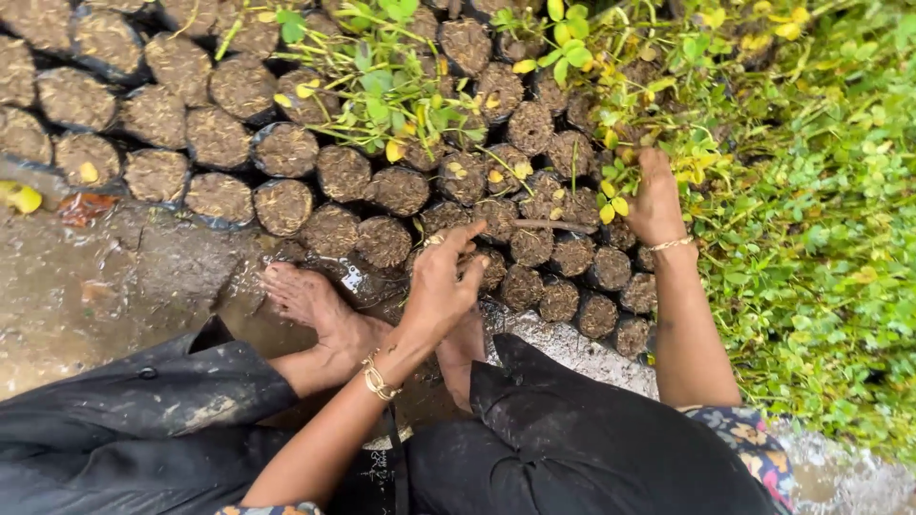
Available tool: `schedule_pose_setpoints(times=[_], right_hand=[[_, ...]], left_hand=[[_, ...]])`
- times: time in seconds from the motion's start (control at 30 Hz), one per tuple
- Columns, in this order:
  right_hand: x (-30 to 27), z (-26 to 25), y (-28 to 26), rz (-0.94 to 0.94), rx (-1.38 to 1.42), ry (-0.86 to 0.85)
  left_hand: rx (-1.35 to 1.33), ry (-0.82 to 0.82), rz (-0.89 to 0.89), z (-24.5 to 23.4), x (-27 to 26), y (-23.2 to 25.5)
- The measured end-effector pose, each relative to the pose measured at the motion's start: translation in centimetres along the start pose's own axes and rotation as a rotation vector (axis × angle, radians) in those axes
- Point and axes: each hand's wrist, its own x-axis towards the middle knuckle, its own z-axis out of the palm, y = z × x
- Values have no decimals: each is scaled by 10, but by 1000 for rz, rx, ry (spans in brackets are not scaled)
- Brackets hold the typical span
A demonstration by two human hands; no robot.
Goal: Manually removing weeds from small polybags containing young plants in a nursery setting.
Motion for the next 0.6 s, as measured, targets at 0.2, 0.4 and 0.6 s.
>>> schedule_pose_setpoints(times=[0.2, 0.4, 0.6], right_hand=[[5, 35, 47, 4, 10, 120], [-10, -41, -51, 134, 224, -77], [4, -46, -102, -234, 81, 293]], left_hand=[[265, 305, 56, -21, 47, -32], [404, 488, 85, -36, 86, 2], [653, 836, 265, -110, 118, -41]])
